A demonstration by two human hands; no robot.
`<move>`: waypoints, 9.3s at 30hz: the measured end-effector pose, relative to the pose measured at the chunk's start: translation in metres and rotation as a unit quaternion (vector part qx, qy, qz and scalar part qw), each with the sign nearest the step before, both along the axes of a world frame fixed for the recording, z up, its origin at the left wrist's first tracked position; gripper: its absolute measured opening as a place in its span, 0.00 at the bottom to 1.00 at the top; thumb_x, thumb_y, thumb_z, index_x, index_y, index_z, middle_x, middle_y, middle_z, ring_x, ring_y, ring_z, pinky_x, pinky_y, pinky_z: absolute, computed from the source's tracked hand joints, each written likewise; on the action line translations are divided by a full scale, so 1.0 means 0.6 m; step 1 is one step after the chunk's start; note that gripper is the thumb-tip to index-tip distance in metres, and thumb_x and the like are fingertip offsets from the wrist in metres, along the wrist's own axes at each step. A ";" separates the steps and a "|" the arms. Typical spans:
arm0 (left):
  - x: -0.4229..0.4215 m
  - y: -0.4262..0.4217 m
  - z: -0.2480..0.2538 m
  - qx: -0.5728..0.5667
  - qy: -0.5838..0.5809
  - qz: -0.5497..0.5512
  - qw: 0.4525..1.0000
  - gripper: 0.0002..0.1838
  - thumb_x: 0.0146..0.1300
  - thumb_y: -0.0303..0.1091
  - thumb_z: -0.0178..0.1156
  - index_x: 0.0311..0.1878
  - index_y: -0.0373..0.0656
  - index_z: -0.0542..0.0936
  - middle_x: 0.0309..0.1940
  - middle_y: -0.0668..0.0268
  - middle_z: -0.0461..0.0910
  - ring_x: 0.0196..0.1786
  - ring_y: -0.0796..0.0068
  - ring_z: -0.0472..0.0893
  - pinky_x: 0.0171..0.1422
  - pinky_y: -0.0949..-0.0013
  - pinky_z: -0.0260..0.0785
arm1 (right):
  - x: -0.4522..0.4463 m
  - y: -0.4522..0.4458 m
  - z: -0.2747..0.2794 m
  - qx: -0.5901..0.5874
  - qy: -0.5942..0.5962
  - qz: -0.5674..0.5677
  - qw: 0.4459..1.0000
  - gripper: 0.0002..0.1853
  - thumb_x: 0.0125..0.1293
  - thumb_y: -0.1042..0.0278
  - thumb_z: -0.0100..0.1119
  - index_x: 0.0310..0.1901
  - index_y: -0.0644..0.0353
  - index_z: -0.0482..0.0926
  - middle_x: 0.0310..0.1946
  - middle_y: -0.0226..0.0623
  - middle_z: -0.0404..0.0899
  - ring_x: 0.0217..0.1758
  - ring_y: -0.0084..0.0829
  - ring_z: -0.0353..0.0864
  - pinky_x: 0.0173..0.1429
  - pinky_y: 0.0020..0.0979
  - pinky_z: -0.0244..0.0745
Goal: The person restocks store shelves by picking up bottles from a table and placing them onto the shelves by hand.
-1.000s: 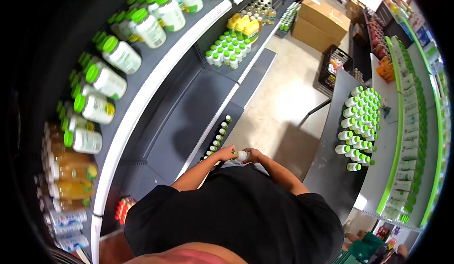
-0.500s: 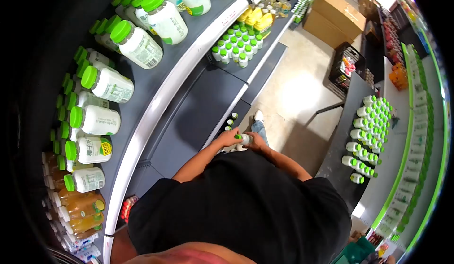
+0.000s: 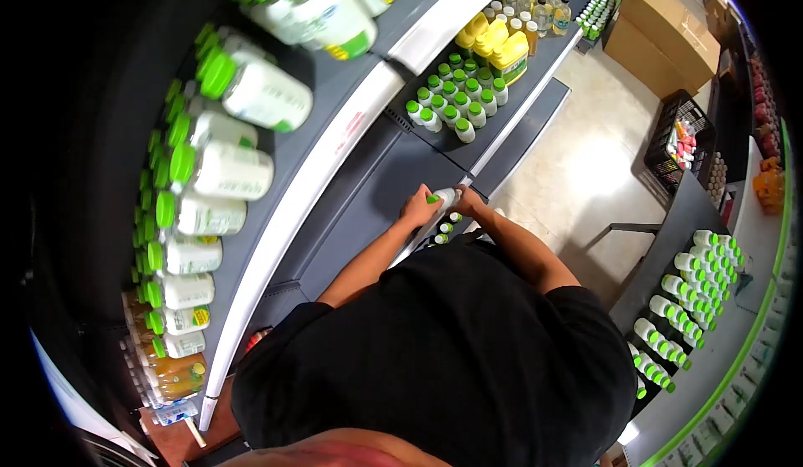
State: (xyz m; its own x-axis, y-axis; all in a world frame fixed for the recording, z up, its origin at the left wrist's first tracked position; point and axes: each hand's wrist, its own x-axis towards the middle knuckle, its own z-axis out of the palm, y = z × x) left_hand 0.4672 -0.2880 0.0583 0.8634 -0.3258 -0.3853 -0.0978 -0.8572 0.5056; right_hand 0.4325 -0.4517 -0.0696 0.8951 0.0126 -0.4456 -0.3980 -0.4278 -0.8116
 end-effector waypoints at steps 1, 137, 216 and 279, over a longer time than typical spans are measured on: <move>0.012 -0.018 -0.004 0.009 -0.012 0.016 1.000 0.24 0.51 0.52 0.63 0.41 0.44 0.68 0.33 0.51 0.80 0.41 0.46 0.78 0.43 0.50 0.69 | 0.014 -0.006 0.003 0.032 0.040 -0.036 0.998 0.45 0.35 0.60 0.76 0.60 0.58 0.69 0.51 0.45 0.77 0.54 0.38 0.77 0.57 0.33 0.72; -0.282 -0.302 -0.258 0.123 0.242 -0.583 0.766 0.19 0.53 0.39 0.56 0.46 0.40 0.79 0.29 0.61 0.81 0.28 0.72 0.78 0.36 0.68 0.72 | -0.849 0.017 0.999 -0.121 -0.771 -0.401 0.480 0.29 0.31 0.74 0.78 0.41 0.60 0.78 0.20 0.22 0.73 0.11 0.10 0.66 0.20 0.09 0.67; -0.273 -0.275 -0.282 0.130 0.218 -0.609 0.751 0.17 0.54 0.40 0.57 0.46 0.45 0.81 0.37 0.56 0.82 0.43 0.66 0.80 0.49 0.67 0.70 | -0.813 0.000 1.016 -0.101 -0.771 -0.373 0.507 0.17 0.42 0.75 0.70 0.36 0.50 0.79 0.23 0.13 0.80 0.22 0.08 0.73 0.29 0.14 0.70; -0.340 -0.345 -0.305 0.155 0.264 -0.723 0.620 0.15 0.59 0.44 0.53 0.38 0.44 0.80 0.30 0.60 0.82 0.35 0.65 0.80 0.42 0.62 0.71 | -0.908 0.307 -0.025 0.157 0.080 -0.887 0.426 0.11 0.62 0.63 0.55 0.42 0.59 0.77 0.26 0.37 0.80 0.26 0.28 0.80 0.23 0.28 0.72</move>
State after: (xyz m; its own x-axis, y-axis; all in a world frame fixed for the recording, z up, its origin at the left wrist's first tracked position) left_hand 0.2632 -0.4951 -0.1248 -0.5171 -0.4518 -0.7269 -0.7679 -0.1302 0.6272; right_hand -0.1121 -0.2674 -0.0847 -0.4217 -0.5400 -0.7284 0.0704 0.7814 -0.6200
